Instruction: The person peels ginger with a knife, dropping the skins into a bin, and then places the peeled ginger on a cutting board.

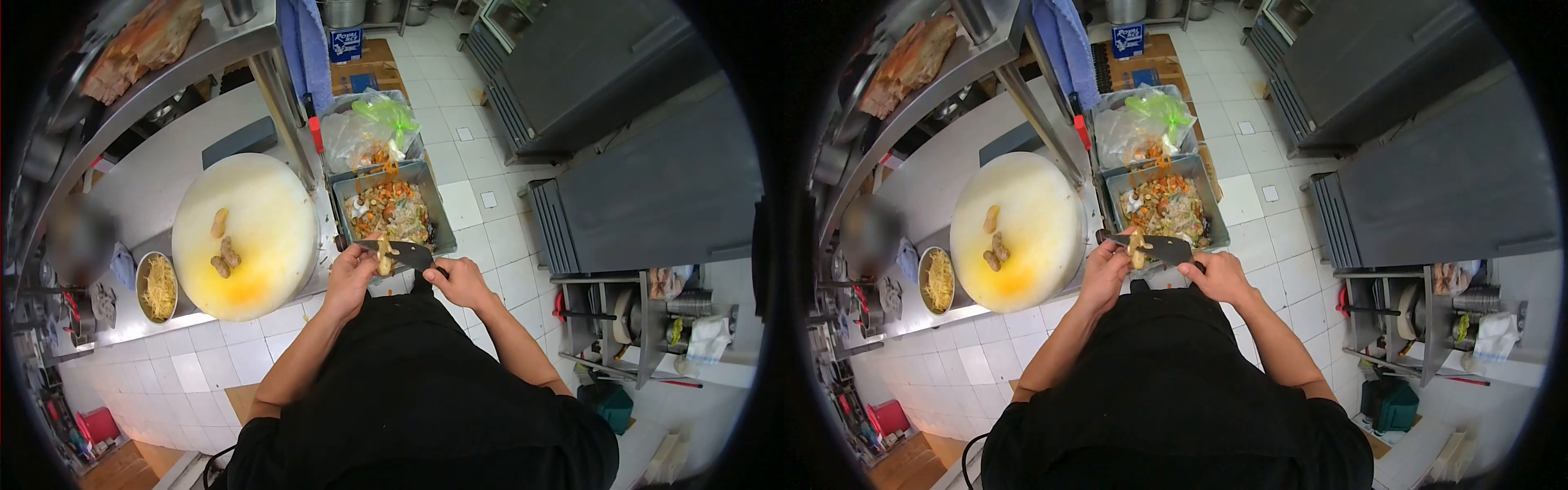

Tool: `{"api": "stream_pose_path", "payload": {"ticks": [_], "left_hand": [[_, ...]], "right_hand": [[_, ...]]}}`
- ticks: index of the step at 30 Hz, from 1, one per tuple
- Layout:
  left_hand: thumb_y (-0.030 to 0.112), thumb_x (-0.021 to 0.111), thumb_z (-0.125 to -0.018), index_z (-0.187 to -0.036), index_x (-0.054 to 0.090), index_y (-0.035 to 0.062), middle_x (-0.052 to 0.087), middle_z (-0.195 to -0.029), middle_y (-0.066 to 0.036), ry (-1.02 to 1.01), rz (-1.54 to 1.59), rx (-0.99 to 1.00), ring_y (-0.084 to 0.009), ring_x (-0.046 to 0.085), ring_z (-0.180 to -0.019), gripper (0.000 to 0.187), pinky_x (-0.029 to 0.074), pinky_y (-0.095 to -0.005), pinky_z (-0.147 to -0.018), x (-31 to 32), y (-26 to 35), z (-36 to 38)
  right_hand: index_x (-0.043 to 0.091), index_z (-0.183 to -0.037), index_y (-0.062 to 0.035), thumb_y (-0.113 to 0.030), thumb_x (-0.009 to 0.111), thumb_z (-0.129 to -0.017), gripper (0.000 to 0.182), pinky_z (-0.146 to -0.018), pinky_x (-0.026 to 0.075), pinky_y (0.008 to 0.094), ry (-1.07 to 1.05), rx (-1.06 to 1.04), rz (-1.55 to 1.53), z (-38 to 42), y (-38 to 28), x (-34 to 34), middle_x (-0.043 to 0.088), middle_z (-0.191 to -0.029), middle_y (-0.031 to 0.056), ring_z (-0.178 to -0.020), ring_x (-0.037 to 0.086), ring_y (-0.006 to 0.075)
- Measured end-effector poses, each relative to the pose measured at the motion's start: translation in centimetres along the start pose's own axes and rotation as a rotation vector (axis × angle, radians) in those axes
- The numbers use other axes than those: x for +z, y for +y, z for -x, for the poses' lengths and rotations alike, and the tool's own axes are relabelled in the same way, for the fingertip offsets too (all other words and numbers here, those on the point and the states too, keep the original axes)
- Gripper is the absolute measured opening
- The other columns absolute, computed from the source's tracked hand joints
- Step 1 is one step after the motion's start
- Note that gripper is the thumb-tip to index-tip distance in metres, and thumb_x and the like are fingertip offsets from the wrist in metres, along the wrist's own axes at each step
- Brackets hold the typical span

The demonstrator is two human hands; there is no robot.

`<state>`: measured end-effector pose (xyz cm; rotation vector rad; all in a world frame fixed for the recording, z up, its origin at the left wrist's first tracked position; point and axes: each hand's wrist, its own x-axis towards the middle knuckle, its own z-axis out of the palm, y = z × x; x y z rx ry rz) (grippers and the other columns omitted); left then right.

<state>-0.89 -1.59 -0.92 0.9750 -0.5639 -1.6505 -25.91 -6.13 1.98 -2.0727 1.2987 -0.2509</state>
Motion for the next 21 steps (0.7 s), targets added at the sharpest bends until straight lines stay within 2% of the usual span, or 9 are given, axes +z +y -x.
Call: {"api": "stream_pose_path", "payload": {"ticks": [3, 5, 6, 8, 9, 12, 15, 18, 21], "left_hand": [[0.006, 0.056, -0.098, -0.143, 0.046, -0.0047, 0.062, -0.122, -0.008, -0.01, 0.003, -0.004, -0.011, 0.059, -0.103, 0.048, 0.047, -0.0278, -0.092, -0.2, -0.1, -0.1], [0.005, 0.054, -0.098, -0.144, 0.044, -0.0053, 0.063, -0.12, -0.009, -0.004, 0.018, 0.036, -0.0137, 0.061, -0.103, 0.048, 0.049, -0.0299, -0.092, 0.6, 0.6, 0.3], [0.005, 0.054, -0.098, -0.144, 0.044, -0.0053, 0.063, -0.12, -0.009, -0.003, 0.018, 0.037, -0.0137, 0.061, -0.103, 0.048, 0.049, -0.0299, -0.092, 0.7, 0.9, 0.3], [0.006, 0.052, -0.1, -0.142, 0.046, -0.003, 0.063, -0.126, -0.013, -0.005, 0.099, -0.061, -0.0207, 0.062, -0.114, 0.043, 0.051, -0.0347, -0.098, 0.9, 1.5, 0.0], [0.006, 0.052, -0.1, -0.142, 0.046, -0.003, 0.063, -0.126, -0.013, -0.005, 0.097, -0.065, -0.0207, 0.062, -0.114, 0.043, 0.051, -0.0347, -0.098, 1.0, 1.5, 0.0], [0.007, 0.052, -0.101, -0.143, 0.044, -0.0047, 0.063, -0.122, -0.013, 0.003, 0.218, -0.11, -0.0208, 0.063, -0.111, 0.044, 0.052, -0.0345, -0.095, 0.9, 0.9, -0.6], [0.012, 0.053, -0.102, -0.138, 0.049, -0.003, 0.064, -0.123, -0.013, 0.06, 0.252, -0.111, -0.0206, 0.064, -0.11, 0.039, 0.054, -0.0346, -0.092, -0.4, -0.6, -1.2], [0.016, 0.053, -0.102, -0.129, 0.055, 0.0002, 0.066, -0.118, -0.015, -0.061, 0.453, -0.265, -0.0211, 0.066, -0.105, 0.031, 0.056, -0.0361, -0.092, -0.1, 0.2, -1.6], [0.017, 0.054, -0.101, -0.13, 0.055, -0.0001, 0.066, -0.117, -0.015, -0.092, 0.494, -0.275, -0.0221, 0.066, -0.106, 0.034, 0.056, -0.037, -0.093, -0.2, 0.2, -1.6]], "right_hand": [[0.067, -0.078, -0.0027, -0.058, 0.054, -0.095, 0.059, -0.064, 0.049, 0.0463, -0.108, 0.159, -0.038, -0.2, 1.7, 0.7, 0.064, -0.066, 0.0167, -0.069, 0.063, 0.039], [0.061, -0.074, 0.0011, -0.055, 0.052, -0.098, 0.062, -0.057, 0.043, 0.0391, -0.063, 0.25, -0.178, -0.1, 2.9, 1.3, 0.054, -0.059, 0.0132, -0.056, 0.05, 0.0228], [0.061, -0.074, 0.0011, -0.055, 0.052, -0.098, 0.062, -0.057, 0.043, 0.0391, -0.063, 0.25, -0.178, 0.0, 2.9, 1.2, 0.054, -0.059, 0.0132, -0.056, 0.05, 0.0228], [0.065, -0.077, -0.0008, -0.059, 0.049, -0.097, 0.063, -0.064, 0.047, 0.0461, -0.092, 0.288, -0.196, 0.0, 2.7, 1.0, 0.063, -0.068, 0.0196, -0.069, 0.061, 0.0396], [0.065, -0.077, -0.0008, -0.059, 0.049, -0.097, 0.063, -0.064, 0.047, 0.0461, -0.093, 0.291, -0.199, 0.2, 2.2, 0.8, 0.063, -0.068, 0.0196, -0.069, 0.061, 0.0396], [0.066, -0.077, -0.0027, -0.055, 0.054, -0.096, 0.057, -0.064, 0.048, 0.0455, -0.027, 0.178, -0.156, 0.7, -0.9, 0.2, 0.063, -0.066, 0.0178, -0.068, 0.063, 0.0384], [0.064, -0.075, -0.0047, -0.054, 0.061, -0.092, 0.052, -0.06, 0.049, 0.0447, 0.051, -0.076, -0.113, 1.2, -3.5, -0.5, 0.061, -0.062, 0.0153, -0.063, 0.064, 0.0369], [0.058, -0.072, -0.0057, -0.06, 0.067, -0.085, 0.056, -0.051, 0.048, 0.0449, 0.116, -0.337, 0.142, 1.3, -4.4, -0.3, 0.061, -0.06, 0.013, -0.056, 0.063, 0.0363], [0.056, -0.071, -0.0054, -0.061, 0.067, -0.084, 0.058, -0.051, 0.049, 0.0449, 0.076, -0.369, 0.207, 1.4, -5.2, -0.7, 0.061, -0.061, 0.0126, -0.057, 0.063, 0.0355]]}}
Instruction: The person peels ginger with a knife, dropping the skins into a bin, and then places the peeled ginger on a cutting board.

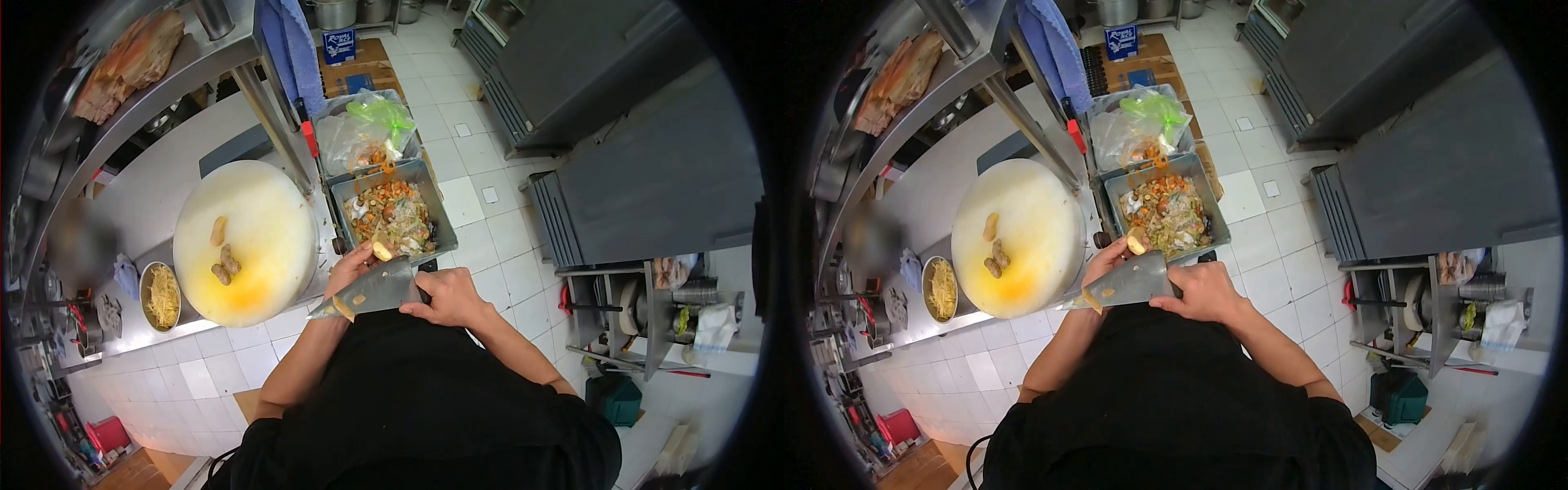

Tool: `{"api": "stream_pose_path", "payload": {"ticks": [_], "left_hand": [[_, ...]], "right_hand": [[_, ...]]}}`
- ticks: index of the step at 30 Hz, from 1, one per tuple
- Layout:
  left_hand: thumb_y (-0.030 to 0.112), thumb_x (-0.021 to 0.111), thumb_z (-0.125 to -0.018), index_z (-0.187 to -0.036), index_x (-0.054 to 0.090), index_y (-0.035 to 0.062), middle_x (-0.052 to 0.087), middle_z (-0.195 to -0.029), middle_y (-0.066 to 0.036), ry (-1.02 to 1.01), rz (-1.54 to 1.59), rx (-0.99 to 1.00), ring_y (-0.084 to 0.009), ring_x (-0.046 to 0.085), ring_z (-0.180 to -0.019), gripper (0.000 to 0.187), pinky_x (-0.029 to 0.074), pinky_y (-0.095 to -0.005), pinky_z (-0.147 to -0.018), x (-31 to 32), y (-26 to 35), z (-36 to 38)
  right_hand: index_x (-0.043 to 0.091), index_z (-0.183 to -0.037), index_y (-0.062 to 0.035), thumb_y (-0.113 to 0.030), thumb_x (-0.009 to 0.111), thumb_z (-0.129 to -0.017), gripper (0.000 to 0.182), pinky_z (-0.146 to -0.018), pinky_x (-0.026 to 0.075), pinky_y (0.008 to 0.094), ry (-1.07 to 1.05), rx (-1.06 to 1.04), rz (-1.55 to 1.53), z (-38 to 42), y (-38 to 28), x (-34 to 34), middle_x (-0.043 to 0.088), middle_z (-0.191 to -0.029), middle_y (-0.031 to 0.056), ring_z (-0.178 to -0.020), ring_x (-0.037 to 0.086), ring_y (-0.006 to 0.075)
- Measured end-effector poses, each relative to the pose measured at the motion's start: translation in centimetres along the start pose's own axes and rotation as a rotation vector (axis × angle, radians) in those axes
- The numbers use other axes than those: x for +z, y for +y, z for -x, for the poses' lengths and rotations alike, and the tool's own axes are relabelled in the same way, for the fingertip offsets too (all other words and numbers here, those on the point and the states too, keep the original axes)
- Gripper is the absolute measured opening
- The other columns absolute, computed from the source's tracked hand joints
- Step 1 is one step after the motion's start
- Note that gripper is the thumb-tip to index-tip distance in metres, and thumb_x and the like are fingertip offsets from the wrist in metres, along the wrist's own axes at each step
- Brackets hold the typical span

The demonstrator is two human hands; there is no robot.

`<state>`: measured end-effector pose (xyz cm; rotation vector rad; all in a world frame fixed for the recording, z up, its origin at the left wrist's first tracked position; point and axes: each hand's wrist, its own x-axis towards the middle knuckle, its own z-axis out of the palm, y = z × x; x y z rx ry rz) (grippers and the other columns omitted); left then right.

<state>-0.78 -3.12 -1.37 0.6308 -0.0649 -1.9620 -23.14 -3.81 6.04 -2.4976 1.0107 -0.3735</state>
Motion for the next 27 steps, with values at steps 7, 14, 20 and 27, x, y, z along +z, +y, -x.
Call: {"api": "stream_pose_path", "payload": {"ticks": [7, 14, 20, 27], "left_hand": [[0.023, 0.054, -0.102, -0.124, 0.058, -0.0011, 0.067, -0.116, -0.014, -0.03, -0.044, -0.025, -0.0259, 0.066, -0.107, 0.033, 0.053, -0.0411, -0.097, -1.2, 0.1, -0.3], [0.017, 0.056, -0.1, -0.124, 0.059, 0.0, 0.068, -0.111, -0.013, 0.089, 0.023, 0.01, -0.0208, 0.067, -0.098, 0.029, 0.057, -0.0357, -0.088, -0.7, 0.4, 0.8], [0.015, 0.056, -0.101, -0.123, 0.06, 0.0006, 0.069, -0.109, -0.009, 0.038, -0.127, 0.066, -0.0164, 0.068, -0.096, 0.026, 0.056, -0.0295, -0.085, 1.0, 0.9, 0.7], [0.012, 0.054, -0.102, -0.13, 0.057, -0.0002, 0.068, -0.114, -0.01, 0.038, -0.213, 0.099, -0.016, 0.066, -0.103, 0.031, 0.054, -0.0327, -0.093, 1.6, 0.9, 1.3]], "right_hand": [[0.054, -0.07, -0.0054, -0.063, 0.067, -0.084, 0.06, -0.05, 0.049, 0.0443, 0.014, -0.008, 0.036, -0.2, -0.2, -0.1, 0.062, -0.061, 0.0121, -0.057, 0.064, 0.0349], [0.061, -0.074, -0.0063, -0.059, 0.067, -0.085, 0.054, -0.056, 0.051, 0.0461, -0.008, 0.151, 0.002, -0.2, 1.6, -0.5, 0.063, -0.062, 0.013, -0.06, 0.064, 0.0367], [0.062, -0.077, -0.0064, -0.059, 0.064, -0.088, 0.054, -0.057, 0.049, 0.0461, -0.037, 0.111, -0.063, -0.5, 0.9, -1.6, 0.061, -0.061, 0.0141, -0.059, 0.062, 0.0385], [0.061, -0.075, -0.0071, -0.06, 0.063, -0.089, 0.054, -0.055, 0.047, 0.0448, -0.035, 0.105, -0.04, -0.6, 1.6, -0.3, 0.058, -0.057, 0.0135, -0.058, 0.06, 0.0384]]}}
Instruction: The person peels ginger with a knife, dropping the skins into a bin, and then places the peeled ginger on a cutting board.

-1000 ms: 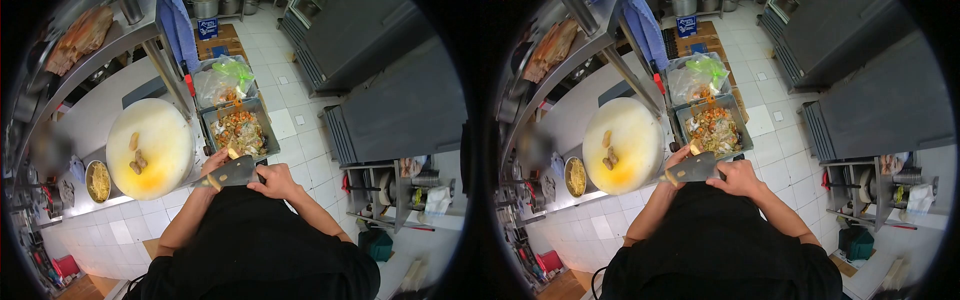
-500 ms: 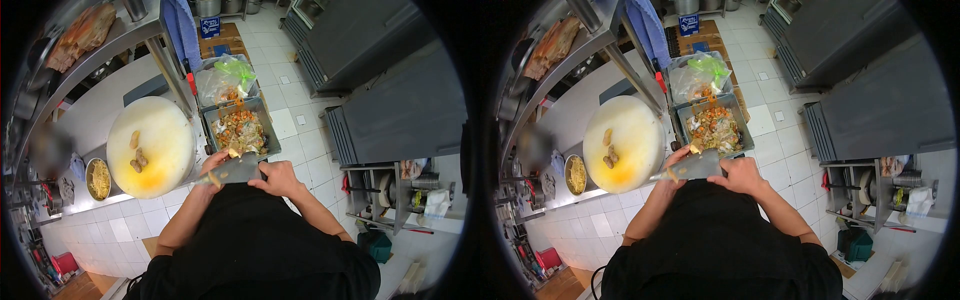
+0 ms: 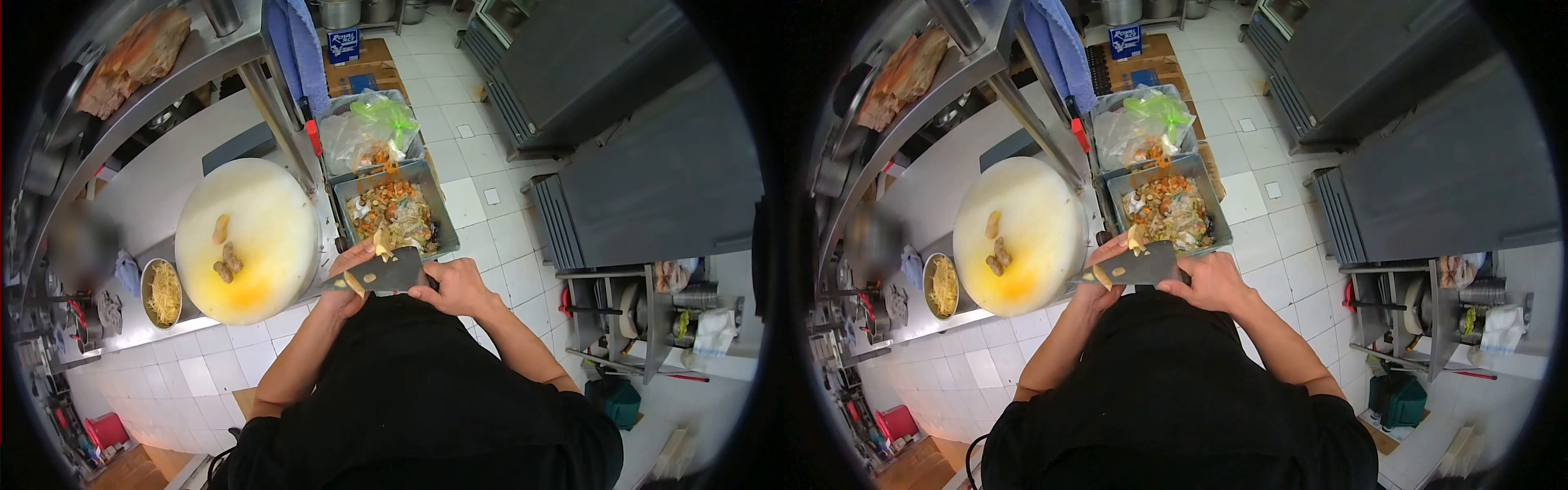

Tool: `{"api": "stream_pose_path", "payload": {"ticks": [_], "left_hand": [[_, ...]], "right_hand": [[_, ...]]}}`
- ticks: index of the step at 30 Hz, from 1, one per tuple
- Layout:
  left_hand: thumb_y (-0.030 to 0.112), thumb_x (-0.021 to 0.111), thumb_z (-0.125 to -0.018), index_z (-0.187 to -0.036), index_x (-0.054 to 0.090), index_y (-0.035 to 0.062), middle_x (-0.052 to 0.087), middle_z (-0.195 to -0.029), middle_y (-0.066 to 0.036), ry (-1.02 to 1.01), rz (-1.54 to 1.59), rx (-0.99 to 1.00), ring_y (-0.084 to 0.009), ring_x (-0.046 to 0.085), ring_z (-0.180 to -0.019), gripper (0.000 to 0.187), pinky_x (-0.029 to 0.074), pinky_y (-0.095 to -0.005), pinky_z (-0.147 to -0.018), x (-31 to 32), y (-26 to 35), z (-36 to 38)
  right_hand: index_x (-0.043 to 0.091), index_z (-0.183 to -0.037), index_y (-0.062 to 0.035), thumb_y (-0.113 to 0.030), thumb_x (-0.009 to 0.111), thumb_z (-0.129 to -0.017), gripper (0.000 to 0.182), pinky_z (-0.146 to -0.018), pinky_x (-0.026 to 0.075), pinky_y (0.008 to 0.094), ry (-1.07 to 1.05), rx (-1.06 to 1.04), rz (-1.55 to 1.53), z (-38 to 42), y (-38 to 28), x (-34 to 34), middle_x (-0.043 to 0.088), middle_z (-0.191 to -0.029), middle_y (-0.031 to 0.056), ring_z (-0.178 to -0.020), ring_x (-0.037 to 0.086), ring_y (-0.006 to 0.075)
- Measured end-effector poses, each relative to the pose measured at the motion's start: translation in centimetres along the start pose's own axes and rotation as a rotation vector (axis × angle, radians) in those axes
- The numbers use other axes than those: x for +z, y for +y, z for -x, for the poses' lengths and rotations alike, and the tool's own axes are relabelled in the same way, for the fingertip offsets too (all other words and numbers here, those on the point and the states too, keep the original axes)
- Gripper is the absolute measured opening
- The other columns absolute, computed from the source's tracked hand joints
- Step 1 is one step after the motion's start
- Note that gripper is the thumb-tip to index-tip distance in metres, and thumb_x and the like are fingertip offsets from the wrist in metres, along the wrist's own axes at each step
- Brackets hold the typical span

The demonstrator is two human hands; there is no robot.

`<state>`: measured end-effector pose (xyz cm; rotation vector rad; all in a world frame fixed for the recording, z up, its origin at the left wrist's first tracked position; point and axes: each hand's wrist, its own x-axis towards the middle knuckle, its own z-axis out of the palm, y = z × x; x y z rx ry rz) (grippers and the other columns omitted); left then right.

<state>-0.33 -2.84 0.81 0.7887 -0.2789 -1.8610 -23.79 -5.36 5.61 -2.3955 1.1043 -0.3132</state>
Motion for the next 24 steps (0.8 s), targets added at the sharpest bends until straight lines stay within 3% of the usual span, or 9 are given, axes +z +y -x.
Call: {"api": "stream_pose_path", "payload": {"ticks": [4, 6, 11, 19, 22, 24], "left_hand": [[0.011, 0.053, -0.102, -0.131, 0.056, -0.0015, 0.068, -0.117, -0.011, 0.006, 0.019, 0.001, -0.0168, 0.066, -0.104, 0.032, 0.054, -0.0316, -0.093, 0.5, -0.3, 0.7], [0.011, 0.053, -0.102, -0.133, 0.054, -0.0025, 0.067, -0.118, -0.011, 0.006, -0.037, 0.091, -0.0168, 0.065, -0.106, 0.034, 0.052, -0.0294, -0.093, 0.6, -0.9, 1.0], [0.009, 0.053, -0.102, -0.14, 0.05, -0.0023, 0.067, -0.12, -0.01, 0.012, -0.077, 0.074, -0.0155, 0.064, -0.108, 0.04, 0.052, -0.0273, -0.093, 0.4, -0.9, 0.2], [0.005, 0.053, -0.1, -0.141, 0.049, -0.003, 0.063, -0.127, -0.011, 0.031, -0.083, 0.141, -0.0185, 0.064, -0.109, 0.041, 0.052, -0.0346, -0.095, 0.4, -1.0, 1.0], [0.008, 0.049, -0.103, -0.141, 0.048, -0.0025, 0.061, -0.13, -0.013, 0.011, -0.15, 0.152, -0.0221, 0.062, -0.115, 0.04, 0.053, -0.0407, -0.097, -0.2, -1.4, 0.8], [0.007, 0.05, -0.102, -0.14, 0.049, -0.0032, 0.062, -0.128, -0.012, 0.003, -0.18, 0.134, -0.0203, 0.062, -0.112, 0.04, 0.052, -0.0371, -0.096, -0.4, -1.2, 0.6]], "right_hand": [[0.062, -0.076, -0.0078, -0.058, 0.063, -0.089, 0.052, -0.056, 0.047, 0.0449, -0.005, 0.059, -0.067, -0.1, 1.1, 0.0, 0.058, -0.056, 0.0132, -0.058, 0.061, 0.0383], [0.067, -0.079, -0.0066, -0.059, 0.06, -0.09, 0.054, -0.062, 0.051, 0.0492, -0.044, 0.156, -0.075, -0.4, 1.3, -0.4, 0.064, -0.064, 0.0182, -0.065, 0.065, 0.0407], [0.066, -0.078, -0.0082, -0.055, 0.062, -0.09, 0.049, -0.06, 0.049, 0.0466, -0.06, 0.035, -0.051, -0.1, -0.1, -0.7, 0.061, -0.06, 0.0151, -0.062, 0.064, 0.0385], [0.065, -0.076, -0.0101, -0.055, 0.061, -0.091, 0.047, -0.059, 0.048, 0.0449, -0.01, 0.109, -0.092, -0.2, 1.5, 0.4, 0.058, -0.055, 0.0121, -0.059, 0.062, 0.0375], [0.067, -0.074, -0.006, -0.06, 0.059, -0.091, 0.058, -0.064, 0.051, 0.0482, -0.067, 0.189, -0.08, -0.2, 1.9, 0.7, 0.066, -0.067, 0.0171, -0.067, 0.065, 0.0406], [0.068, -0.076, -0.0047, -0.061, 0.057, -0.092, 0.059, -0.065, 0.051, 0.0484, -0.046, 0.264, -0.082, -0.2, 3.1, 1.8, 0.066, -0.069, 0.0177, -0.07, 0.066, 0.041]]}}
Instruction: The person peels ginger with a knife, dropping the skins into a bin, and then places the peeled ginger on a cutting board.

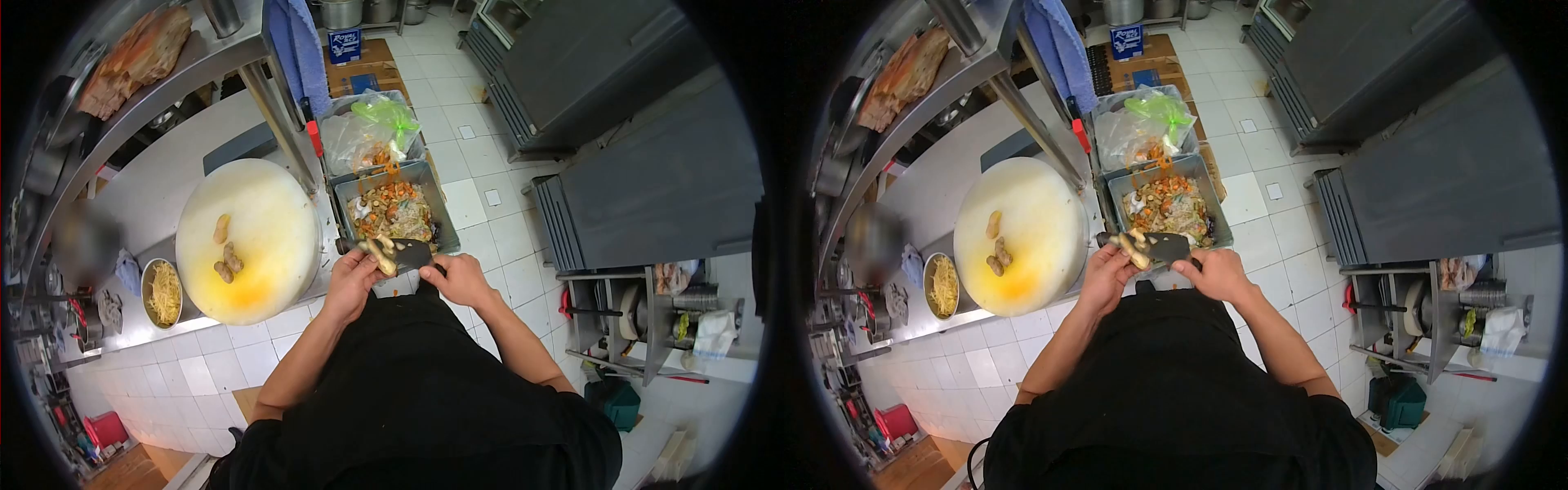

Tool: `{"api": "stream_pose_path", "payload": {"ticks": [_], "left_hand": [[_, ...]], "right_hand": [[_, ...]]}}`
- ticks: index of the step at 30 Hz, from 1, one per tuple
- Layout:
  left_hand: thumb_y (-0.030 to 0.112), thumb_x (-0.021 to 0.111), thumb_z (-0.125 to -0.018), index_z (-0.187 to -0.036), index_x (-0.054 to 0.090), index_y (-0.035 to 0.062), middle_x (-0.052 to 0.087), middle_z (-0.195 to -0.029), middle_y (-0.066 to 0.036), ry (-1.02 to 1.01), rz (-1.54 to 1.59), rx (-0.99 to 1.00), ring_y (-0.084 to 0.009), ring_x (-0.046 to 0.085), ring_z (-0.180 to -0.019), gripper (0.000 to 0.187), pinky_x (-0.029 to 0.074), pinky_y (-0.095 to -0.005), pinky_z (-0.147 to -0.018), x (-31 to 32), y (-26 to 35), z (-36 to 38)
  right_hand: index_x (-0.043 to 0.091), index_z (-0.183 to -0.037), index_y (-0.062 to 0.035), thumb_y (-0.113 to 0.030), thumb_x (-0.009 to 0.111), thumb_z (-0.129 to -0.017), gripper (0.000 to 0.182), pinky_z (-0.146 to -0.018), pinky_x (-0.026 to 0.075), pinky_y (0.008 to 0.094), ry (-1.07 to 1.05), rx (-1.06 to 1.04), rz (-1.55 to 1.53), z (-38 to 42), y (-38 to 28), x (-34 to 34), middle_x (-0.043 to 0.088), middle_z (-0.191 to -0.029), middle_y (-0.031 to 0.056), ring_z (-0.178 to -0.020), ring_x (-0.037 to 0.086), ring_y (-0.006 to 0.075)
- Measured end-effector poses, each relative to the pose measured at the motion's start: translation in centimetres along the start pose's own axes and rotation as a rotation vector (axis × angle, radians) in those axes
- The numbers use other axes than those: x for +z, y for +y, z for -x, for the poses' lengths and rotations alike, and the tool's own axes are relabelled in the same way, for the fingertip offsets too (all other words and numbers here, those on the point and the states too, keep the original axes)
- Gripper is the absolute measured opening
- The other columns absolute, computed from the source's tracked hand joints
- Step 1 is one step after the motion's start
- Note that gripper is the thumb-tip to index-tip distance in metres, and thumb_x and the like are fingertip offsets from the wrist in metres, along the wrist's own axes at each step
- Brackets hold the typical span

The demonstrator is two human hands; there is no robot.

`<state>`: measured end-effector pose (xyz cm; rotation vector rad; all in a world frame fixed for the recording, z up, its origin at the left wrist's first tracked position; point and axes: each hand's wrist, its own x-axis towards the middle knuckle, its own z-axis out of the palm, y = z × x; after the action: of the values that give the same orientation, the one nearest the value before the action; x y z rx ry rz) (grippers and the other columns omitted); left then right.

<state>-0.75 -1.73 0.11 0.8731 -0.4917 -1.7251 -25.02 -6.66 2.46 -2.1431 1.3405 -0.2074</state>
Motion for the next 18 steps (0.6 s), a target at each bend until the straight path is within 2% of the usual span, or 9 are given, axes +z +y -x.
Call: {"api": "stream_pose_path", "payload": {"ticks": [1, 2, 3, 4, 8, 10, 14, 16, 18], "left_hand": [[0.005, 0.052, -0.101, -0.14, 0.05, -0.004, 0.063, -0.125, -0.011, -0.01, -0.029, -0.015, -0.0186, 0.063, -0.11, 0.04, 0.051, -0.0335, -0.095, 0.0, 0.1, -0.1], [0.005, 0.052, -0.101, -0.14, 0.05, -0.004, 0.063, -0.125, -0.011, -0.01, -0.029, -0.014, -0.0186, 0.063, -0.11, 0.04, 0.051, -0.0335, -0.095, 0.2, 0.0, 0.0], [0.005, 0.053, -0.101, -0.139, 0.05, -0.0043, 0.064, -0.123, -0.01, 0.028, -0.137, 0.051, -0.0169, 0.062, -0.108, 0.04, 0.05, -0.0319, -0.095, 0.6, 0.0, 0.0], [0.005, 0.054, -0.101, -0.139, 0.051, -0.0046, 0.065, -0.122, -0.009, 0.067, -0.246, 0.114, -0.0152, 0.062, -0.107, 0.04, 0.05, -0.0302, -0.094, 0.8, 0.0, 0.1], [0.004, 0.055, -0.1, -0.14, 0.051, -0.0048, 0.065, -0.121, -0.008, 0.046, -0.433, 0.109, -0.0121, 0.061, -0.106, 0.041, 0.048, -0.0276, -0.094, 0.7, 0.5, -0.1], [0.004, 0.054, -0.1, -0.141, 0.05, -0.0041, 0.065, -0.121, -0.007, 0.075, -0.616, 0.162, -0.0114, 0.06, -0.107, 0.042, 0.047, -0.0268, -0.095, 0.8, 0.2, 0.2], [0.002, 0.054, -0.1, -0.142, 0.049, -0.0039, 0.064, -0.122, -0.006, 0.073, -0.54, 0.13, -0.0115, 0.059, -0.108, 0.043, 0.046, -0.0268, -0.095, 0.0, -0.4, -0.2], [0.001, 0.053, -0.099, -0.143, 0.048, -0.0031, 0.063, -0.123, -0.006, 0.034, -0.44, 0.181, -0.0109, 0.059, -0.109, 0.044, 0.047, -0.027, -0.095, 0.2, -0.4, -0.2], [0.001, 0.052, -0.1, -0.143, 0.048, -0.0026, 0.063, -0.123, -0.007, 0.047, -0.45, 0.182, -0.0121, 0.059, -0.109, 0.043, 0.047, -0.0279, -0.096, 0.5, -0.3, -0.1]], "right_hand": [[0.068, -0.076, -0.0047, -0.061, 0.057, -0.092, 0.059, -0.065, 0.051, 0.0484, 0.001, 0.0, 0.001, 0.0, 0.5, 0.0, 0.066, -0.069, 0.0177, -0.07, 0.066, 0.041], [0.068, -0.077, -0.0044, -0.06, 0.056, -0.092, 0.059, -0.066, 0.051, 0.0485, -0.032, 0.096, -0.036, -0.1, 1.0, 0.0, 0.066, -0.069, 0.0181, -0.072, 0.066, 0.041], [0.069, -0.078, -0.004, -0.06, 0.055, -0.093, 0.059, -0.067, 0.051, 0.0486, -0.065, 0.19, -0.074, -0.3, 0.9, -0.4, 0.066, -0.07, 0.0184, -0.073, 0.066, 0.0411], [0.07, -0.079, -0.0041, -0.059, 0.055, -0.093, 0.058, -0.068, 0.051, 0.0487, -0.085, 0.195, -0.048, -0.2, 0.9, -0.8, 0.066, -0.07, 0.0186, -0.075, 0.066, 0.0406], [0.07, -0.079, -0.0043, -0.059, 0.054, -0.094, 0.059, -0.068, 0.051, 0.0484, -0.059, 0.105, -0.091, 0.4, -1.3, -1.6, 0.066, -0.07, 0.0184, -0.075, 0.066, 0.0406], [0.071, -0.08, -0.0046, -0.059, 0.054, -0.094, 0.059, -0.068, 0.051, 0.0481, -0.077, -0.009, -0.05, 0.6, -2.7, -1.8, 0.066, -0.07, 0.0181, -0.075, 0.067, 0.0402], [0.071, -0.081, -0.0043, -0.06, 0.053, -0.094, 0.06, -0.068, 0.051, 0.0479, -0.056, 0.043, -0.041, 0.0, -1.0, -0.6, 0.066, -0.07, 0.0192, -0.075, 0.067, 0.0408], [0.07, -0.082, -0.0037, -0.061, 0.051, -0.095, 0.062, -0.068, 0.051, 0.0477, -0.133, 0.188, -0.039, -0.3, 0.3, -0.1, 0.066, -0.071, 0.0204, -0.075, 0.066, 0.0419], [0.07, -0.082, -0.0036, -0.061, 0.05, -0.095, 0.062, -0.068, 0.051, 0.0476, -0.111, 0.234, -0.076, -0.3, 1.2, 0.1, 0.066, -0.071, 0.0207, -0.075, 0.066, 0.0425]]}}
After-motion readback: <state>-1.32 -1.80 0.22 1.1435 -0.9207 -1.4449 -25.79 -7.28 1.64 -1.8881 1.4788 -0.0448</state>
